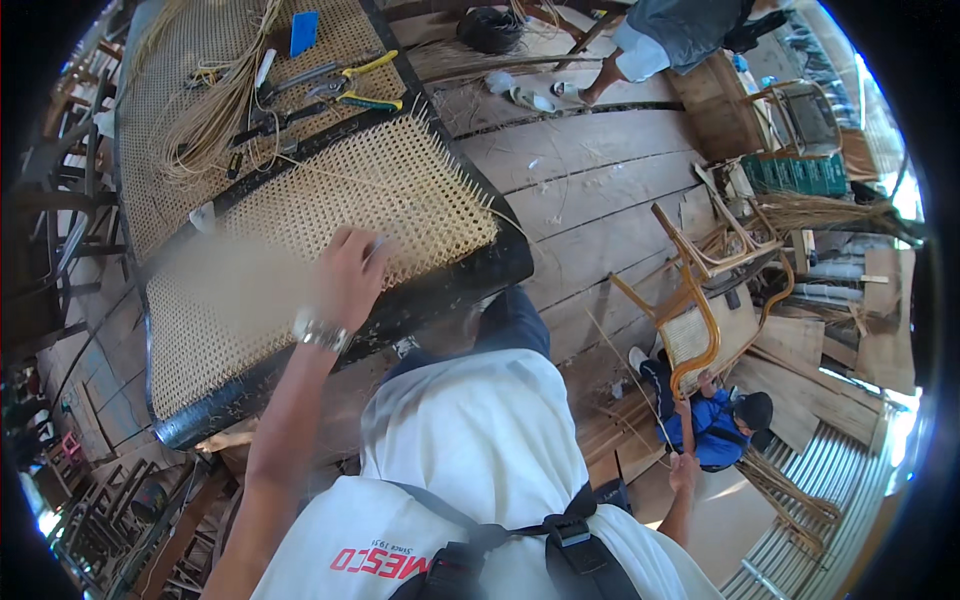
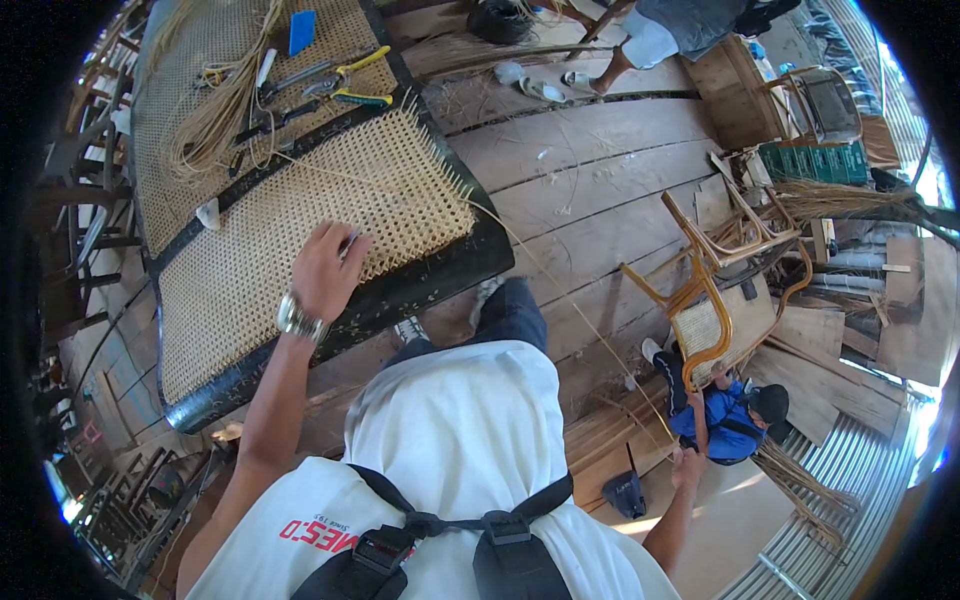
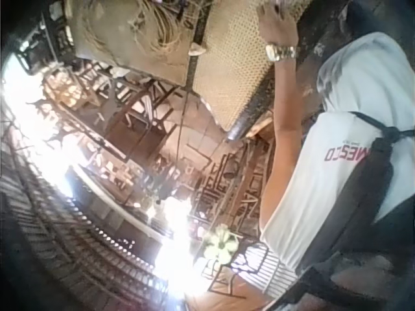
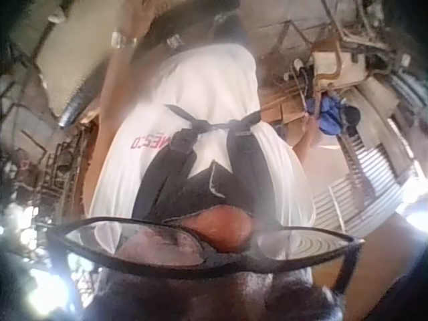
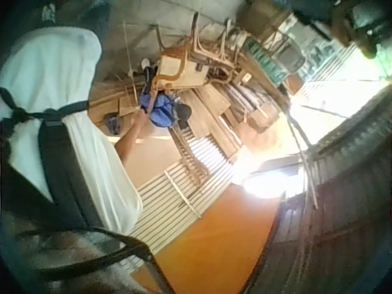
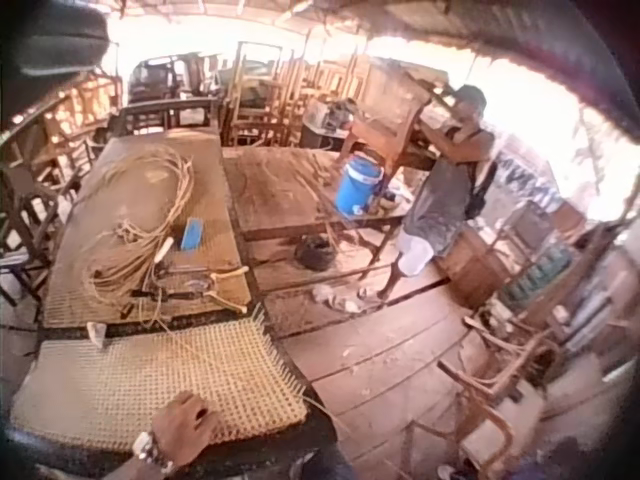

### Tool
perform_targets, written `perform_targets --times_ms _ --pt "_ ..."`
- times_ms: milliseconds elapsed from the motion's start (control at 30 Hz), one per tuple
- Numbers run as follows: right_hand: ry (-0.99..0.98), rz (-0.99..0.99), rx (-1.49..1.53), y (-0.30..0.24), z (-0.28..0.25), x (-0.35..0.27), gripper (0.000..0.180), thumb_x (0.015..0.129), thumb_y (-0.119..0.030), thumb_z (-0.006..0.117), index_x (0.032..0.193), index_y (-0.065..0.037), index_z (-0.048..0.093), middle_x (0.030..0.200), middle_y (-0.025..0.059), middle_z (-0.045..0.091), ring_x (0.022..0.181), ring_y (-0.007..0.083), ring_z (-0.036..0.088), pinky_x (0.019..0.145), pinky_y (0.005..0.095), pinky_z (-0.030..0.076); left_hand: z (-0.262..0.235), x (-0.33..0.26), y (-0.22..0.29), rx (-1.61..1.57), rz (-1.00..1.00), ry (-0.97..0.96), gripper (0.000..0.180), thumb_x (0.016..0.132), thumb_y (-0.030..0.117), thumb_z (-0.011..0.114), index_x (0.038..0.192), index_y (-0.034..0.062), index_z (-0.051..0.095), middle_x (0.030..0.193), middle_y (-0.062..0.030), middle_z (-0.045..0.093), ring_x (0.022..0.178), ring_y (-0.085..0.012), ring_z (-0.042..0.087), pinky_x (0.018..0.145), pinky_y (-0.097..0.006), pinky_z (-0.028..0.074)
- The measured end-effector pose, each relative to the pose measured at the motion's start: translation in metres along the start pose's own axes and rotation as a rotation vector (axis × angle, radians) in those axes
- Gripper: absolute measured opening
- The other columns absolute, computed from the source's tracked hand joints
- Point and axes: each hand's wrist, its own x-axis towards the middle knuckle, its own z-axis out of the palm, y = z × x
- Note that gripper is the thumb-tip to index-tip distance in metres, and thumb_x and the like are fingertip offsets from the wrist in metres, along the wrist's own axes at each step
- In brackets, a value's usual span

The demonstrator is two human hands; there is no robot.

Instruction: Repairing the rattan mesh seat of a chair by weaving and securing cane strips.

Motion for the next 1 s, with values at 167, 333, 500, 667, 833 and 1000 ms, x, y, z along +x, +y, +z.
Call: perform_targets --times_ms 167,333,500,667,833,1000 --pt "0.09 -0.192 0.133 -0.078 -0.004 0.123 0.032 0.099 -0.028 0.055 0.088 0.001 0.064 0.093 0.0273 0.067 0.097 0.0476 0.063 0.084 0.0526 0.049 -0.011 -0.021 0.043 -0.061 -0.031 0.067 0.018 0.088 0.018 0.075 0.093 0.0032 0.067 0.082 -0.0084 0.064 0.061 -0.0186 0.056 0.055 -0.032 0.043" --pt "0.255 -0.777 0.706 -0.322 -0.188 0.227 0.02 0.1 -0.018 0.056 0.092 -0.001 0.063 0.088 0.017 0.066 0.085 0.0316 0.065 0.074 0.0439 0.05 -0.022 -0.014 0.17 -0.639 -0.037 -0.061 0.011 0.09 0.011 0.075 0.094 0.0036 0.068 0.082 -0.0031 0.066 0.064 -0.0042 0.052 0.057 -0.022 0.04" --pt "1.228 -1.109 1.236 -0.477 -0.366 0.204 0.013 0.1 -0.012 0.054 0.092 -0.006 0.062 0.092 0.0107 0.065 0.091 0.0205 0.063 0.075 0.0354 0.05 -0.022 -0.007 0.278 -1.281 0.316 0.021 0.023 0.093 0.019 0.07 0.097 -0.0033 0.067 0.093 -0.012 0.068 0.076 -0.0237 0.063 0.069 -0.035 0.05" --pt "0.193 -1.473 0.785 -0.592 -0.276 0.322 0.017 0.101 -0.02 0.05 0.096 -0.01 0.063 0.073 0.0086 0.061 0.07 0.0183 0.061 0.067 0.0335 0.049 -0.019 -0.02 0.355 -1.534 0.673 0.073 0.048 0.088 0.042 0.077 0.102 -0.0023 0.068 0.098 -0.0154 0.067 0.079 -0.0304 0.063 0.067 -0.037 0.05" --pt "0.146 -1.74 -0.041 -0.557 -0.087 0.329 0.027 0.098 -0.029 0.053 0.099 -0.004 0.063 0.092 0.0223 0.068 0.092 0.043 0.065 0.08 0.055 0.05 -0.024 -0.064 0.39 -1.371 0.457 0.353 0.026 0.097 0.022 0.068 0.1 -0.0044 0.066 0.093 -0.0171 0.064 0.077 -0.0316 0.061 0.067 -0.038 0.048" --pt "-0.117 -1.57 0.086 -0.507 -0.049 0.339 0.015 0.094 -0.017 0.061 0.096 -0.002 0.061 0.083 0.0219 0.065 0.077 0.0417 0.063 0.071 0.0478 0.05 -0.016 -0.101 0.386 -1.317 0.429 0.367 0.025 0.099 0.021 0.064 0.096 -0.0031 0.066 0.089 -0.0165 0.063 0.074 -0.0331 0.06 0.065 -0.04 0.047"
